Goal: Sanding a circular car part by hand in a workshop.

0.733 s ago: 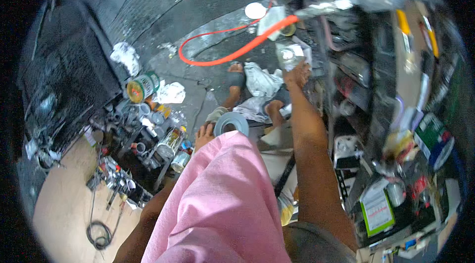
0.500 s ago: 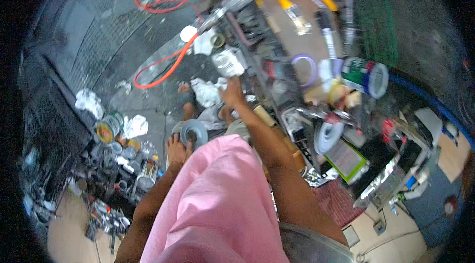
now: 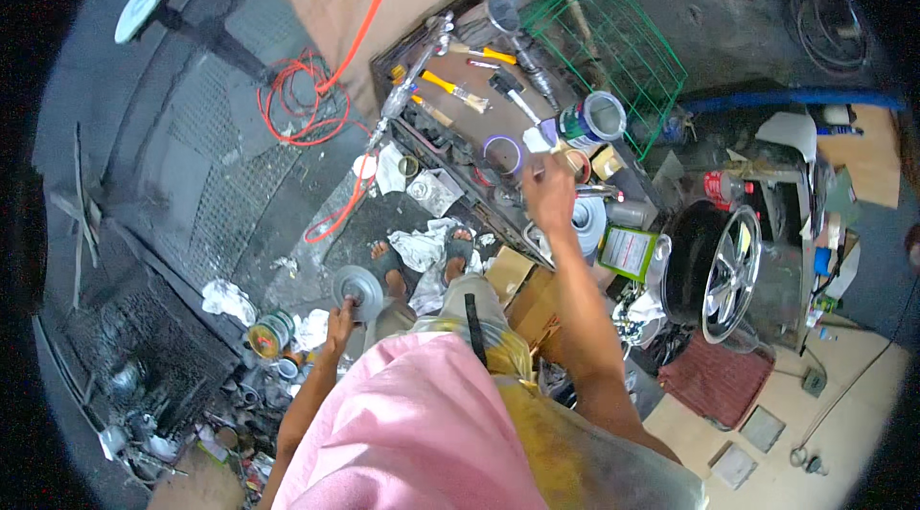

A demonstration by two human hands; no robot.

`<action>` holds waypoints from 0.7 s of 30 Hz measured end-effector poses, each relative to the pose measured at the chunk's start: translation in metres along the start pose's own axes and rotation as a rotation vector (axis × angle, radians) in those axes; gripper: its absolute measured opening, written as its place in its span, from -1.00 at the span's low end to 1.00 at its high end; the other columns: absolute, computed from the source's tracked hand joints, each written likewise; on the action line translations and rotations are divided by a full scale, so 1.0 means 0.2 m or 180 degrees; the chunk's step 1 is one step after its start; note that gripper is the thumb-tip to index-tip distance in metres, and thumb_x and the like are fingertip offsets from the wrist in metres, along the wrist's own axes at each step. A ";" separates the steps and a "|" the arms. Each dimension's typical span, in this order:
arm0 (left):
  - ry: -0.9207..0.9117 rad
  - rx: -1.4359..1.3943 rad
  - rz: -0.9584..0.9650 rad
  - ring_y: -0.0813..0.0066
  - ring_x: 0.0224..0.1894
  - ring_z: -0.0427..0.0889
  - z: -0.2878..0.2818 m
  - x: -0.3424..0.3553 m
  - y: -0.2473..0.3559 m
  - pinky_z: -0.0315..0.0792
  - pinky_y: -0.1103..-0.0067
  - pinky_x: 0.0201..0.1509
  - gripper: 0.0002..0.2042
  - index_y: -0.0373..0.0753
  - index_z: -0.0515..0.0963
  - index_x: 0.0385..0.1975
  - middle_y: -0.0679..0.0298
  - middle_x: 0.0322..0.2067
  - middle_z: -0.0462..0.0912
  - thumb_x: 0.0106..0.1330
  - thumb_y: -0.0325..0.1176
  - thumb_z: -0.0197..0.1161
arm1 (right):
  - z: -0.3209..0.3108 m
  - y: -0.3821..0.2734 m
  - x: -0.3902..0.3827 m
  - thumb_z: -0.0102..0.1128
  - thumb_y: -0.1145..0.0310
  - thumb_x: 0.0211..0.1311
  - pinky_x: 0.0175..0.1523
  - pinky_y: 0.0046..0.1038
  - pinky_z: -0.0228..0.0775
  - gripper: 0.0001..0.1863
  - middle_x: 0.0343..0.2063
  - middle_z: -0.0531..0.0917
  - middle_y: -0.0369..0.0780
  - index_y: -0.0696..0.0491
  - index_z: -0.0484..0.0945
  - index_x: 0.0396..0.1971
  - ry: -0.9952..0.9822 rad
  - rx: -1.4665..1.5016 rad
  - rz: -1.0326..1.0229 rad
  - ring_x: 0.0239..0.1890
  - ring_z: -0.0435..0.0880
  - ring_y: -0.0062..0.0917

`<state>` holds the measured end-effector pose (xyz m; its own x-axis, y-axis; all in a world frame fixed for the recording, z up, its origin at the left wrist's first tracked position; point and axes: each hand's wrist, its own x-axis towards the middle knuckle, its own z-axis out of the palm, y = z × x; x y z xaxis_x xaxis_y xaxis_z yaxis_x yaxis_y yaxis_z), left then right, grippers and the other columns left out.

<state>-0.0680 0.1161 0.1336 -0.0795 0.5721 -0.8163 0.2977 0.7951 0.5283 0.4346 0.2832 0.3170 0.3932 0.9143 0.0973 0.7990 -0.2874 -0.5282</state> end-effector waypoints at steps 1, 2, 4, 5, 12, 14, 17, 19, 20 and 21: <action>0.0006 0.0043 0.0035 0.22 -0.30 0.78 -0.05 -0.03 0.02 0.70 0.35 -0.24 -0.32 -0.45 0.80 -0.13 0.01 -0.33 0.77 0.57 0.22 0.15 | -0.01 0.07 0.07 0.43 0.32 0.30 -0.03 -0.01 0.57 -0.79 -0.17 0.72 0.05 0.13 0.76 -0.18 -0.0018 -0.0300 0.0060 -0.19 0.76 0.02; 0.0046 -0.0090 0.0094 0.21 -0.29 0.78 -0.09 -0.05 0.04 0.72 0.36 -0.21 -0.32 -0.46 0.79 -0.11 0.00 -0.29 0.78 0.57 0.22 0.14 | 0.04 0.25 0.12 0.45 0.26 0.27 0.06 0.03 0.59 -0.72 -0.09 0.73 0.03 0.07 0.78 -0.09 0.0071 -0.0751 -0.0104 -0.07 0.78 0.00; 0.0055 -0.0388 0.0128 0.21 -0.25 0.80 -0.13 -0.10 0.07 0.78 0.38 -0.17 -0.30 -0.48 0.75 -0.05 -0.01 -0.20 0.78 0.58 0.23 0.15 | 0.06 0.35 0.21 0.46 0.25 0.25 0.11 -0.01 0.60 -0.67 -0.06 0.74 0.00 0.03 0.76 -0.02 -0.0213 -0.0868 0.0162 -0.04 0.78 -0.03; 0.0071 -0.0346 0.0153 0.21 -0.25 0.80 -0.17 -0.11 0.02 0.78 0.38 -0.17 -0.30 -0.48 0.75 -0.05 -0.01 -0.20 0.78 0.58 0.23 0.15 | 0.08 0.37 0.25 0.47 0.23 0.23 0.16 -0.05 0.61 -0.61 -0.03 0.76 -0.03 -0.02 0.75 0.04 -0.0546 -0.0993 0.0390 0.00 0.79 -0.05; -0.0196 -0.0283 0.0055 0.26 -0.27 0.82 -0.14 -0.29 -0.20 0.78 0.40 -0.28 -0.35 -0.48 0.73 0.02 0.00 -0.16 0.79 0.61 0.17 0.18 | 0.24 0.34 0.36 0.51 0.06 0.26 0.20 -0.03 0.68 -0.43 0.25 0.56 0.07 0.01 0.66 0.19 -0.1137 -0.1325 0.0488 0.11 0.78 0.03; 0.0018 -0.0038 0.0408 0.29 -0.32 0.80 0.01 -0.38 -0.13 0.75 0.42 -0.30 -0.38 -0.45 0.75 0.02 0.03 -0.18 0.81 0.60 0.15 0.20 | 0.24 0.37 0.36 0.50 0.06 0.27 0.20 -0.03 0.68 -0.44 0.28 0.52 0.07 0.02 0.66 0.19 -0.1099 -0.1221 0.0492 0.11 0.78 0.03; 0.0169 0.0239 0.0458 0.33 -0.32 0.77 0.18 -0.52 0.00 0.68 0.41 -0.29 -0.40 -0.43 0.76 0.02 0.07 -0.21 0.81 0.59 0.14 0.22 | 0.26 0.40 0.33 0.46 0.06 0.32 0.20 -0.03 0.68 -0.46 0.32 0.46 0.06 0.05 0.65 0.19 -0.0916 -0.1042 0.0467 0.07 0.80 0.01; 0.0292 0.0070 -0.0066 0.35 -0.30 0.74 0.28 -0.55 0.07 0.62 0.40 -0.22 -0.41 -0.43 0.77 0.01 0.10 -0.23 0.82 0.57 0.12 0.25 | 0.29 0.44 0.31 0.44 0.10 0.31 0.23 0.03 0.63 -0.47 0.34 0.46 -0.02 -0.05 0.68 0.24 -0.1095 -0.1099 0.0689 0.14 0.75 -0.01; 0.0352 -0.0020 -0.0334 0.35 -0.29 0.73 0.31 -0.56 0.10 0.59 0.39 -0.19 -0.42 -0.43 0.77 0.00 0.11 -0.24 0.82 0.57 0.12 0.26 | 0.28 0.43 0.33 0.39 0.10 0.34 0.24 0.04 0.62 -0.47 0.40 0.39 0.00 -0.03 0.68 0.26 -0.1332 -0.1095 0.0899 0.16 0.73 -0.01; 0.0385 -0.0023 -0.0322 0.35 -0.29 0.73 0.34 -0.58 0.12 0.59 0.39 -0.19 -0.42 -0.43 0.77 0.00 0.11 -0.24 0.82 0.57 0.12 0.26 | 0.29 0.46 0.33 0.39 0.10 0.34 0.24 0.04 0.62 -0.47 0.40 0.39 0.00 -0.03 0.68 0.26 -0.1331 -0.1066 0.0878 0.16 0.73 -0.01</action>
<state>0.0126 0.0562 0.2251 -0.2229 0.5088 -0.8316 0.2756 0.8511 0.4469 0.5074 0.3342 0.2252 0.4484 0.8084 -0.3813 0.8196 -0.5421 -0.1856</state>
